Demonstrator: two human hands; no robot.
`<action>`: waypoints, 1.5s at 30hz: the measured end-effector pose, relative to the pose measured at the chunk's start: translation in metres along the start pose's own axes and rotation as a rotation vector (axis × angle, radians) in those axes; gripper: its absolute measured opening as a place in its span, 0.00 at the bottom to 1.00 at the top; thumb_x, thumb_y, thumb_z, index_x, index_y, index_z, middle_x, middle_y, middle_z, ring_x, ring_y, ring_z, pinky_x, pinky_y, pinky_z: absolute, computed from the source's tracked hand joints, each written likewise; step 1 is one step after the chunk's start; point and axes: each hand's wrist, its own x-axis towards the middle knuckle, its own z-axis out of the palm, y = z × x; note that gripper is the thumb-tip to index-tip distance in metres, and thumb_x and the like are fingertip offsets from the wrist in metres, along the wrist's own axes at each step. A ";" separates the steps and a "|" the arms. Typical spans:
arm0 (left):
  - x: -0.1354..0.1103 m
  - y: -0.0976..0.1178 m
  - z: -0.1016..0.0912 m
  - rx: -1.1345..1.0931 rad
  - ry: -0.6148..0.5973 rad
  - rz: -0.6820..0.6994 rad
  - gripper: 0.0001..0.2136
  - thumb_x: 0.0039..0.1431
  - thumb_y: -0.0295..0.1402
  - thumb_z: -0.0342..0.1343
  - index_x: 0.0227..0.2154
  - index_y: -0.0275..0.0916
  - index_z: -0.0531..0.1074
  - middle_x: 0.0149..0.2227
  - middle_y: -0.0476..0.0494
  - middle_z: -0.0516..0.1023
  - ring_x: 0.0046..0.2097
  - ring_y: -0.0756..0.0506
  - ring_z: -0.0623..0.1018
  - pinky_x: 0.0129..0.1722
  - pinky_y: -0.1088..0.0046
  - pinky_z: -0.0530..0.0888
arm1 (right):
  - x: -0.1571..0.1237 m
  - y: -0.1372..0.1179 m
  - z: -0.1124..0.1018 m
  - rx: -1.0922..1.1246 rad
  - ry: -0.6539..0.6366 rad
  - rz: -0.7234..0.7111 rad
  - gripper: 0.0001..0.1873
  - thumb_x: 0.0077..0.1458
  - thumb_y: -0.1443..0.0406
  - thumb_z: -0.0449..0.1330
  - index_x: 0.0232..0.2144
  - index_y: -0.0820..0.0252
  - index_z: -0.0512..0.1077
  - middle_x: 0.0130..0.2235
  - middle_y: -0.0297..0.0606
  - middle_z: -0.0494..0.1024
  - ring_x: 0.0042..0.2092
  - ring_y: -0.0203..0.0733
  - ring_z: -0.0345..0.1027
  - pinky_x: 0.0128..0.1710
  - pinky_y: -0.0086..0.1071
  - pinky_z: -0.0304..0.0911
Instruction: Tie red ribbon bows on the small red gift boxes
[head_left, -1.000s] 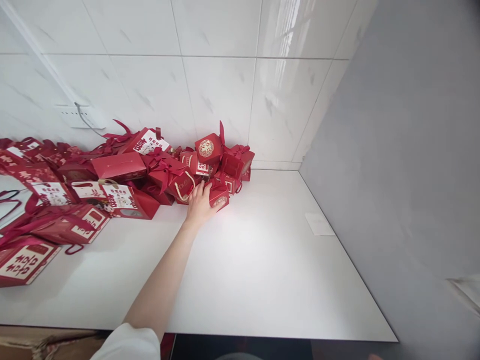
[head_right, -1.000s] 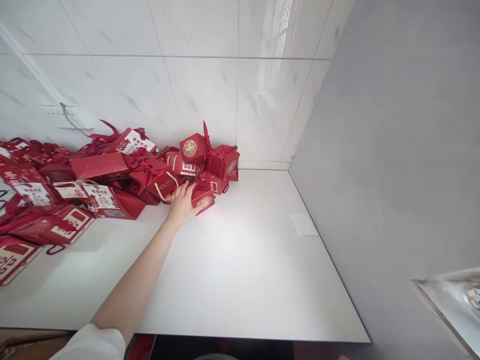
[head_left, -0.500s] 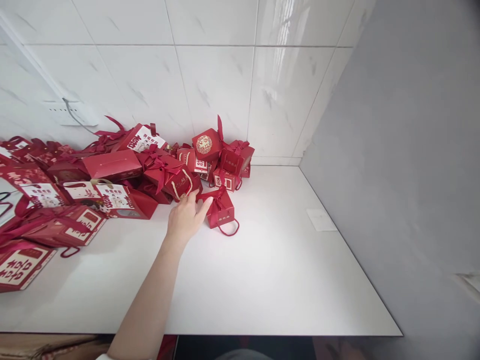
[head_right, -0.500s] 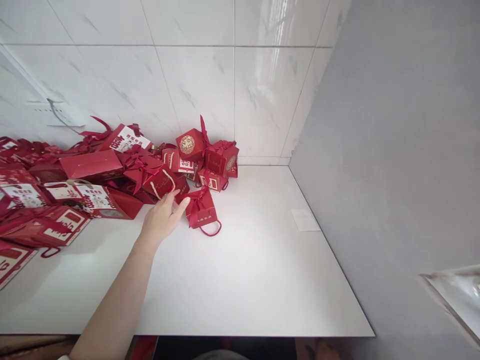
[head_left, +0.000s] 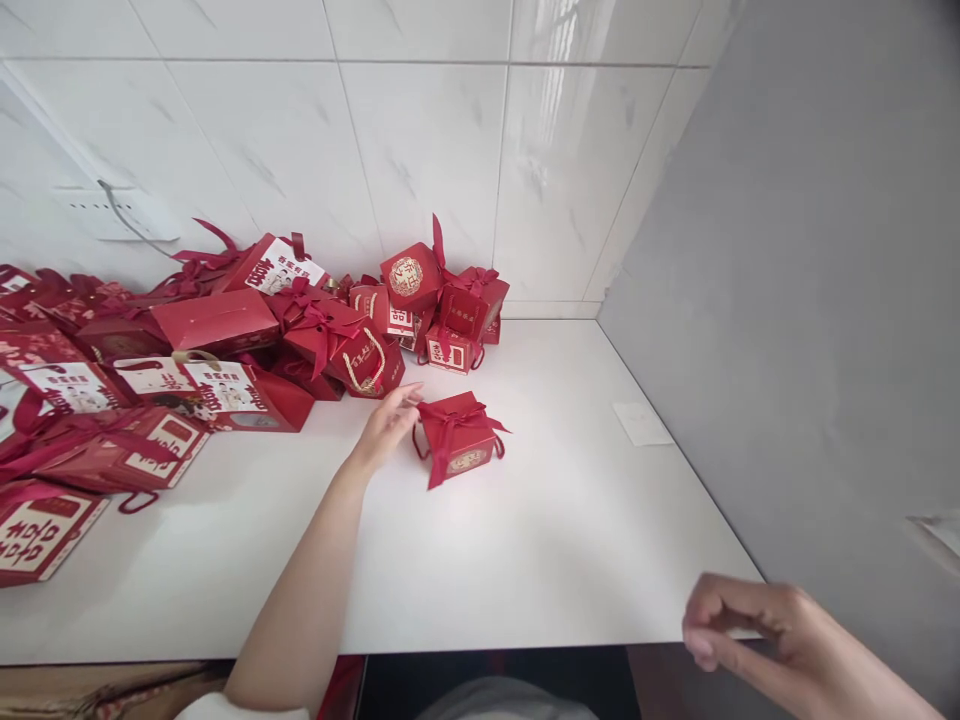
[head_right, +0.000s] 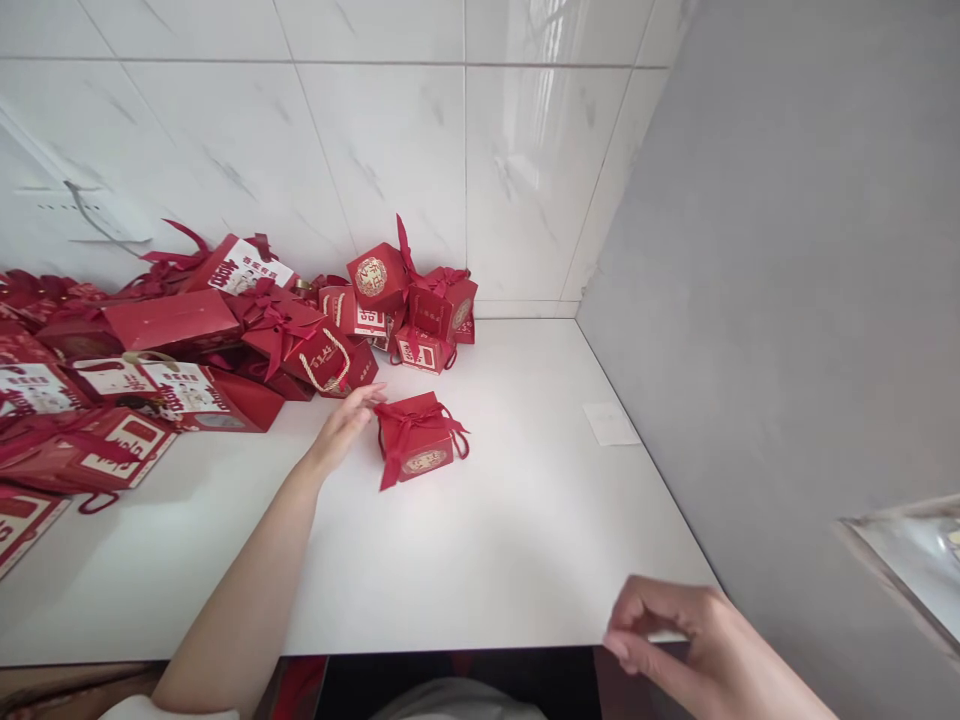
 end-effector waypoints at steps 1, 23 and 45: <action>-0.003 0.000 0.002 -0.025 -0.091 0.011 0.42 0.54 0.60 0.57 0.66 0.41 0.58 0.62 0.30 0.67 0.65 0.32 0.67 0.60 0.55 0.68 | 0.008 -0.014 -0.006 0.030 0.057 -0.070 0.13 0.61 0.55 0.58 0.28 0.55 0.71 0.28 0.33 0.75 0.31 0.39 0.68 0.34 0.29 0.62; -0.001 0.002 0.027 -0.244 0.109 -0.046 0.20 0.57 0.34 0.53 0.52 0.38 0.74 0.55 0.38 0.77 0.60 0.37 0.74 0.60 0.59 0.70 | 0.213 -0.074 0.042 1.022 0.092 -0.345 0.31 0.55 0.49 0.66 0.15 0.58 0.56 0.16 0.23 0.54 0.19 0.27 0.46 0.21 0.26 0.47; -0.009 0.020 0.030 -0.060 0.103 -0.058 0.20 0.61 0.45 0.58 0.52 0.42 0.73 0.56 0.39 0.75 0.56 0.38 0.76 0.55 0.62 0.73 | 0.120 -0.042 0.019 0.762 0.182 -0.260 0.19 0.57 0.54 0.66 0.24 0.58 0.67 0.21 0.32 0.75 0.18 0.34 0.67 0.20 0.27 0.63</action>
